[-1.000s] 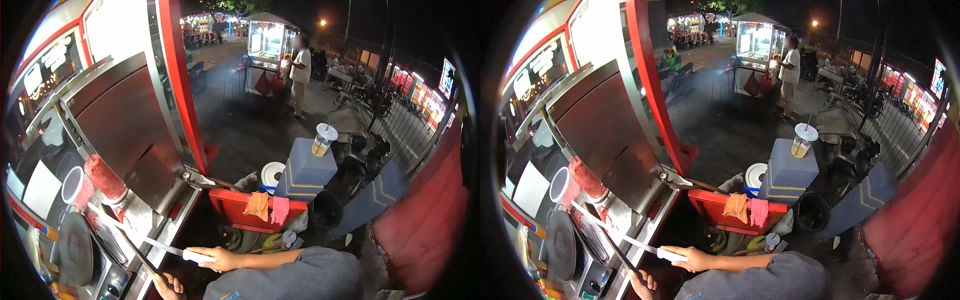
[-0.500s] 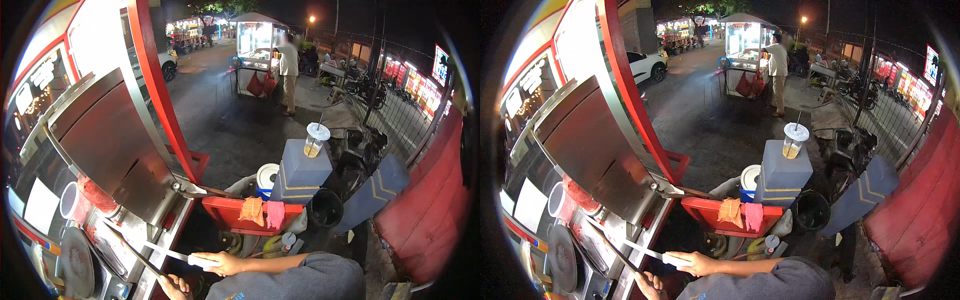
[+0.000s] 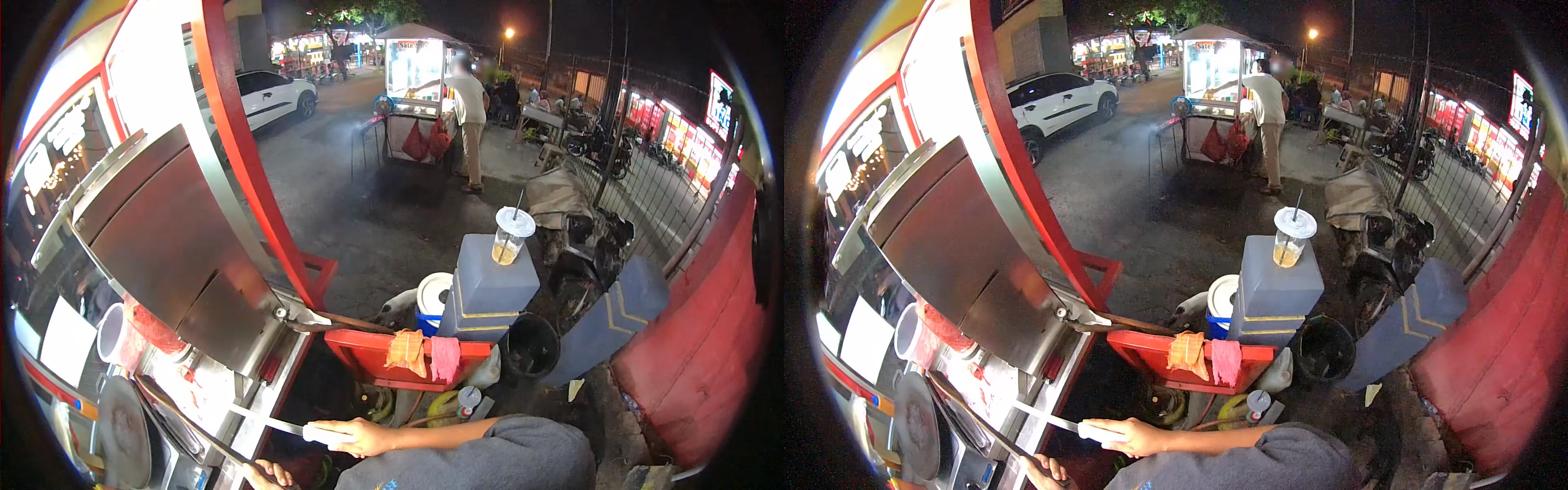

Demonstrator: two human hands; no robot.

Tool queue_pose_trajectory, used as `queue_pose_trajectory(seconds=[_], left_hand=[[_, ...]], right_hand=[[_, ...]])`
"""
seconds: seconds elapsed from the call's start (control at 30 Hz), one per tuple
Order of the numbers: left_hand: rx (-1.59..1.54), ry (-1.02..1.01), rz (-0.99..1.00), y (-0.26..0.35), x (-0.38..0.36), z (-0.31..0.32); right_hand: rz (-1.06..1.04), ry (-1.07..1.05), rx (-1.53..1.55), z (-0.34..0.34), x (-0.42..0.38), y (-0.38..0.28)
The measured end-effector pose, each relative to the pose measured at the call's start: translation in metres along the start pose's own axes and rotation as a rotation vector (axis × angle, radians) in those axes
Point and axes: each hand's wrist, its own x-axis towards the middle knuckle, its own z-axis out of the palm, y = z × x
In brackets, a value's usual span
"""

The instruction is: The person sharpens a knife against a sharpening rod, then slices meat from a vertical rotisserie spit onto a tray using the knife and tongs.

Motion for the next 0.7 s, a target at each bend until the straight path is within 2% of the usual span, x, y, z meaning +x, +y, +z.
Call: queue_pose_trajectory(seconds=[0.1, 0.2, 0.3, 0.43, 0.53, 0.7], left_hand=[[0.023, -0.021, 0.055, -0.007, -0.001, -0.008], [-0.023, 0.024, -0.018, -0.009, -0.004, -0.014], [-0.014, 0.009, 0.006, -0.015, -0.009, -0.018], [0.059, -0.020, -0.152, -0.021, -0.008, -0.034], [0.136, 0.031, -0.107, -0.031, -0.014, -0.033], [0.123, -0.009, -0.156, -0.031, -0.019, -0.031]], right_hand=[[-0.022, -0.001, 0.017, -0.002, 0.001, 0.005], [0.028, -0.003, -0.004, -0.002, -0.001, 0.009], [0.030, 0.017, 0.016, -0.001, -0.003, 0.009], [0.009, 0.022, 0.012, -0.004, -0.004, 0.011], [0.004, 0.025, -0.003, -0.004, -0.004, 0.014], [0.011, 0.011, 0.021, 0.000, -0.003, 0.009]])
